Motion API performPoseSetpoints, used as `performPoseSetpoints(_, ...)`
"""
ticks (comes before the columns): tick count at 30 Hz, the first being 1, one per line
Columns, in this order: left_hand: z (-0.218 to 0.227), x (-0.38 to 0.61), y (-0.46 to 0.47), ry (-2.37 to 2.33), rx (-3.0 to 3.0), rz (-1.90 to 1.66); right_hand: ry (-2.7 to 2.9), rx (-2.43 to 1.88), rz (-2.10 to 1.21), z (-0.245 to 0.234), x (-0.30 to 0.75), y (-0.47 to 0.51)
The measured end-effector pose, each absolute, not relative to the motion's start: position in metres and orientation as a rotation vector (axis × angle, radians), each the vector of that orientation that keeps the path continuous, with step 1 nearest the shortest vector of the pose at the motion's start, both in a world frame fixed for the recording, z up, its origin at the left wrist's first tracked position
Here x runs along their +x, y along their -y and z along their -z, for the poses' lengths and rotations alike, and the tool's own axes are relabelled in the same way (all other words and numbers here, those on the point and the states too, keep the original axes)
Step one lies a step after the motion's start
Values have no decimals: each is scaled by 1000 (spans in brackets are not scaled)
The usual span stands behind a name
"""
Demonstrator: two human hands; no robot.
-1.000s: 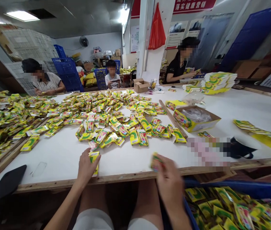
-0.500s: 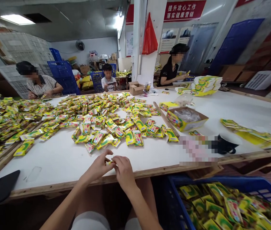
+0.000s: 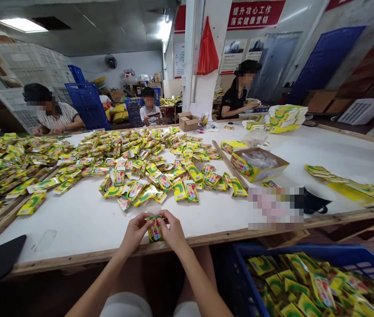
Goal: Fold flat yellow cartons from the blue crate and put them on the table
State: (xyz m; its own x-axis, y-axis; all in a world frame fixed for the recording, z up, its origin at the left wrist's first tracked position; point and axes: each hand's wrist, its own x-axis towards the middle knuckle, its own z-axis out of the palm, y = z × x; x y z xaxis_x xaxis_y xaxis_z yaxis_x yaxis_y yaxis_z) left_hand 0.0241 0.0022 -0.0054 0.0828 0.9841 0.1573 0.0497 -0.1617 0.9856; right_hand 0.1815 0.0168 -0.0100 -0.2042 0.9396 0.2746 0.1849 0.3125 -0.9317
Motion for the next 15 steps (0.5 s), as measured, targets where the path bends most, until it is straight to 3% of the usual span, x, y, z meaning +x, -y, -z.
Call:
performPoseSetpoints(7, 12, 29, -8, -1129, 1307, -1451, 1572, -1025, -891, 3, 180, -32)
performPoseSetpoints(15, 5, 30, -7, -1233, 1392, -1381, 1657, -1056, -800, 1, 178, -22)
